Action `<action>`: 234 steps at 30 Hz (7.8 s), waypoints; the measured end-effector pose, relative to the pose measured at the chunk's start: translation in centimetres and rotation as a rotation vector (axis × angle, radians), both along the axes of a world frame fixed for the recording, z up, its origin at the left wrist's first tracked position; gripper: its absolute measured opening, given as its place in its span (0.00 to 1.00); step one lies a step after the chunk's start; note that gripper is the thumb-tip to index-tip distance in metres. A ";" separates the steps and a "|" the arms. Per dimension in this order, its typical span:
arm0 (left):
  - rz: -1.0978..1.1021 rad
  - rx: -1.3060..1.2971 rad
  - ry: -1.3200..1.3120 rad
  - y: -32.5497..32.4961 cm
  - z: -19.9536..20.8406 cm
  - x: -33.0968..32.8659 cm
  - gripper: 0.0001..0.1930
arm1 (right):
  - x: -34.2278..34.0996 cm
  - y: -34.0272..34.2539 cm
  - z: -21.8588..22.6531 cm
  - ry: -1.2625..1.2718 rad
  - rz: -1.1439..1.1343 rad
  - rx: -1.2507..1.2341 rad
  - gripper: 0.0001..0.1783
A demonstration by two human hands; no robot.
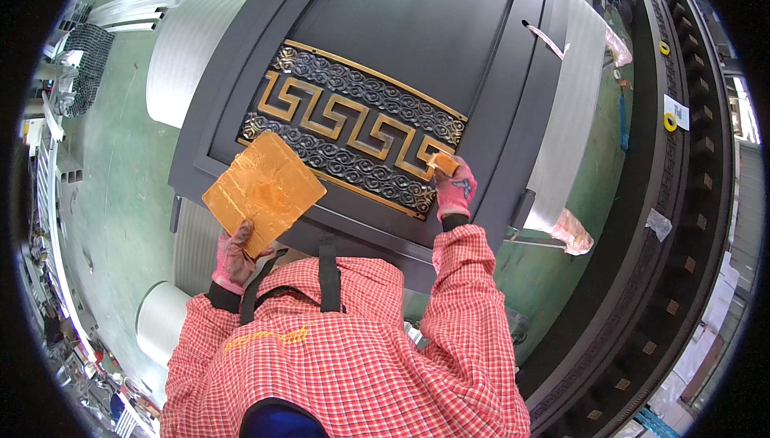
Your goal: The person applies gold leaf to a decorative Greek key pattern on a dark gray panel using a small sponge and a gold leaf sheet. They repeatedly dab the sponge onto the pattern to transfer the gold material.
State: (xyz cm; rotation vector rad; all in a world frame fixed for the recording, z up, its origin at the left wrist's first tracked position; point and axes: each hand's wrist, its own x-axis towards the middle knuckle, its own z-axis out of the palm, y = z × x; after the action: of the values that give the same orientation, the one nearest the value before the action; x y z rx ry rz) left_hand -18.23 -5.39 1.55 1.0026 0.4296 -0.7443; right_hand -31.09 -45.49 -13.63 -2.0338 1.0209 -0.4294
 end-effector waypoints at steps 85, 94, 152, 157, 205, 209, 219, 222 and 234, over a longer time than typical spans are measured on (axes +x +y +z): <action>0.020 0.060 0.023 -0.9 -0.1 -1.8 0.24 | 1.3 -3.2 2.5 0.105 0.543 -0.332 0.18; 0.030 0.020 0.029 -0.4 -0.4 -1.8 0.23 | 2.4 -1.7 2.9 0.164 0.600 -0.346 0.18; 0.124 0.091 0.039 6.1 -6.1 5.7 0.18 | 15.1 12.4 11.1 -0.179 0.439 -0.204 0.19; 0.192 0.086 -0.020 9.3 -9.3 9.7 0.18 | 22.8 14.7 7.7 -0.158 0.410 -0.111 0.15; 0.287 0.100 -0.018 10.9 -15.2 16.3 0.17 | 33.3 13.2 2.1 0.159 0.820 -0.527 0.19; 0.305 0.079 -0.048 11.7 -16.6 15.7 0.17 | 33.8 12.1 1.8 0.034 0.641 -0.344 0.19; 0.278 0.109 -0.057 10.9 -15.2 16.2 0.18 | 33.7 11.0 3.5 0.215 0.849 -0.192 0.20; 0.277 0.123 -0.040 11.4 -15.9 16.0 0.17 | 33.3 10.0 3.9 0.216 0.858 -0.120 0.23; 0.298 0.133 -0.030 11.0 -15.6 16.0 0.18 | 34.0 8.9 2.7 0.134 0.977 -0.132 0.23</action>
State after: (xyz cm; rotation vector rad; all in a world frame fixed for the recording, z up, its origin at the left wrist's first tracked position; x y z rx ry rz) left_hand -2.23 5.61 -14.08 1.0438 0.5937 -0.4371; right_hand 2.95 -36.56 -10.88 -2.4088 -0.0182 0.1686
